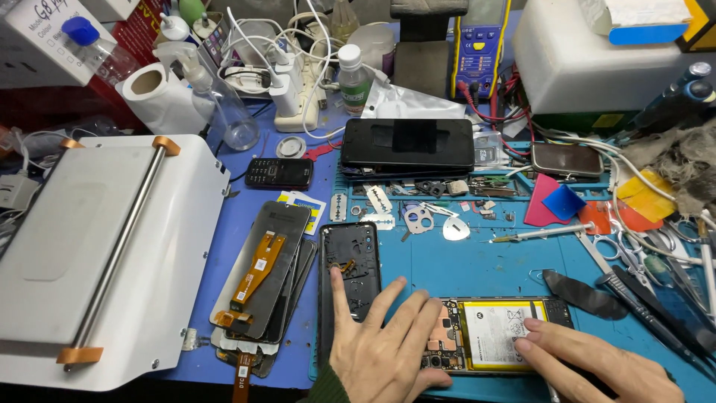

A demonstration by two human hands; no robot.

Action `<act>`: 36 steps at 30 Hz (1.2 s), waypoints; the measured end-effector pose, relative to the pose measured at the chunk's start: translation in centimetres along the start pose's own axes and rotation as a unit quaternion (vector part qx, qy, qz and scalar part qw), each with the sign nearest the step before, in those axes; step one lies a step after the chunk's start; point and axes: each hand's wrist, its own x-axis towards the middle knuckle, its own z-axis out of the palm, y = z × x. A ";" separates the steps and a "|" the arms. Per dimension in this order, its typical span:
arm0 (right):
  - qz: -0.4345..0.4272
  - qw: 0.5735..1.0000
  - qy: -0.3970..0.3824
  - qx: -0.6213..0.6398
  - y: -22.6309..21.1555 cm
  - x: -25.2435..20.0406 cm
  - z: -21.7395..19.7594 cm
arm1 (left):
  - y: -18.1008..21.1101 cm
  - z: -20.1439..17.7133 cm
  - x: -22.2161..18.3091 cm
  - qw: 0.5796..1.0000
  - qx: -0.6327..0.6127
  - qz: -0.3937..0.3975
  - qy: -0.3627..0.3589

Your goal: Disassembling and repairing a Motorola smartphone at a workbench.

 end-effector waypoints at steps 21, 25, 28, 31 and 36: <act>0.001 0.994 -0.103 -0.047 1.5 -1.9 0.0 | -0.6 -1.2 -1.3 0.999 0.010 -0.019 -0.039; 0.063 0.994 -0.030 0.089 -1.9 1.4 -4.0 | 0.3 -1.8 -1.7 0.997 0.017 -0.034 -0.064; 0.076 0.985 -0.052 0.146 -1.0 1.8 -3.0 | 0.7 -1.4 -1.6 0.993 0.103 -0.042 -0.038; 0.112 0.980 0.008 0.166 -1.1 2.0 -2.0 | 1.4 -0.9 -1.2 0.987 0.108 -0.084 -0.084; 0.143 0.967 -0.083 0.196 0.8 1.1 -2.9 | 2.4 0.3 -1.6 0.974 0.172 -0.141 -0.052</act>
